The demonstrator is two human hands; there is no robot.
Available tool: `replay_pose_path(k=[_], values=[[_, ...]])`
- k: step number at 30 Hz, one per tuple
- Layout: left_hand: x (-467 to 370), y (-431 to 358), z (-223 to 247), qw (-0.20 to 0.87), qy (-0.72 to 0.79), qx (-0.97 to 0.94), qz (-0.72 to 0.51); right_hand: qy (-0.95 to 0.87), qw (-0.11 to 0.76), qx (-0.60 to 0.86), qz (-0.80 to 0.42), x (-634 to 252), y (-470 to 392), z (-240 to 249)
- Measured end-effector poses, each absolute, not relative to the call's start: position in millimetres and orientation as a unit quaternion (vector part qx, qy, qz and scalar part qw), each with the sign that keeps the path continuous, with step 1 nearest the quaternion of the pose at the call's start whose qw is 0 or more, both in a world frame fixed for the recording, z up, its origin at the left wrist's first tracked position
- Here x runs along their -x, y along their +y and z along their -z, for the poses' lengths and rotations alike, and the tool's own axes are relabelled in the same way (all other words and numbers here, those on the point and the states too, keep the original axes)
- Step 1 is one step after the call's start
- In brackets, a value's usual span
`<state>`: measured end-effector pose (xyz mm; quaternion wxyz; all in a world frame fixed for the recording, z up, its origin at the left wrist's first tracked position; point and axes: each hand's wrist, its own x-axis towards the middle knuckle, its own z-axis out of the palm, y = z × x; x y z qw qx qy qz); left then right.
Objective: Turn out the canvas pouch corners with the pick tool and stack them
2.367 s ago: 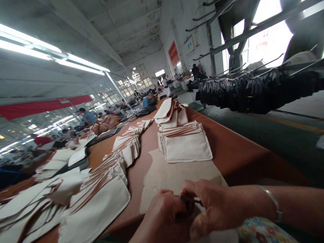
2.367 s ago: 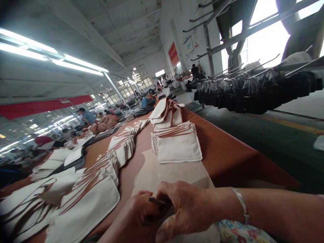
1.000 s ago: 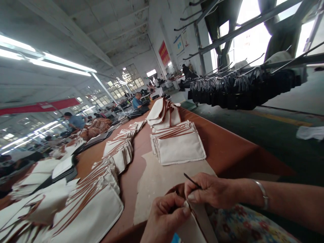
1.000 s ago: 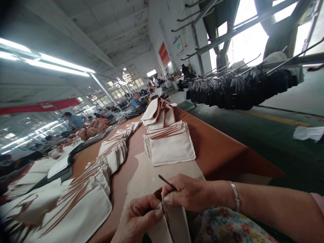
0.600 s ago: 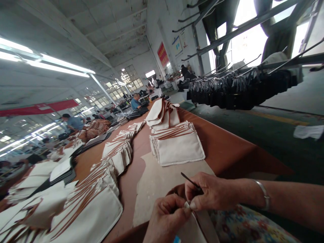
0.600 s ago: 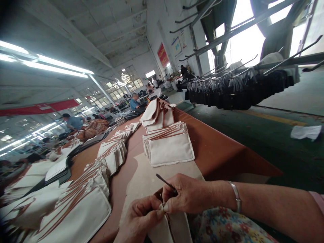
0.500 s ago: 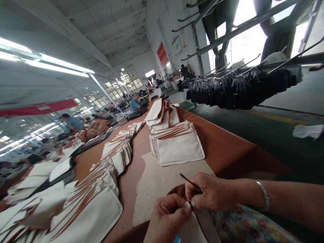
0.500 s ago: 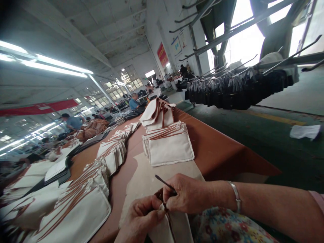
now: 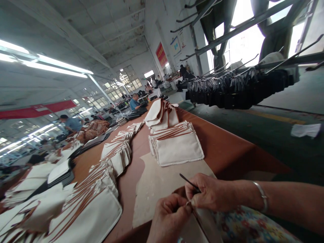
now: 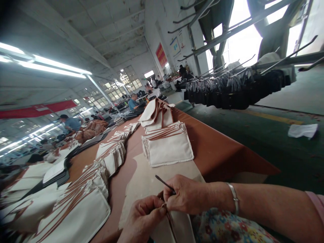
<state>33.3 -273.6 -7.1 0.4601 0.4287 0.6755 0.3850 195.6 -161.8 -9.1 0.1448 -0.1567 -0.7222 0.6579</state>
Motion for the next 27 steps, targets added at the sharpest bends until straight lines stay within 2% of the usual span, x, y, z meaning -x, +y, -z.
replay_pose_path(k=[5, 10, 16, 22, 24, 27], values=[[-51, -277, -12, 0.286, 0.746, -0.508, -0.32, -0.735, 0.131, 0.171, -0.643, -201, -158, 17], [-55, -277, -15, 0.276, 0.737, -0.531, -0.315, -0.767, 0.16, 0.133, -0.608, -208, -157, 16], [-42, -282, 10, 0.189, 0.703, -0.63, -0.272, -0.796, 0.167, 0.14, -0.565, -201, -161, 21], [-35, -291, 40, 0.039, 0.691, -0.71, -0.134, -0.794, 0.173, 0.172, -0.557, -201, -163, 27], [-38, -290, 37, 0.049, 0.697, -0.699, -0.152, -0.787, 0.174, 0.184, -0.563, -202, -164, 26], [-43, -287, 22, 0.187, 0.697, -0.642, -0.259, -0.765, 0.163, 0.197, -0.591, -203, -164, 22]])
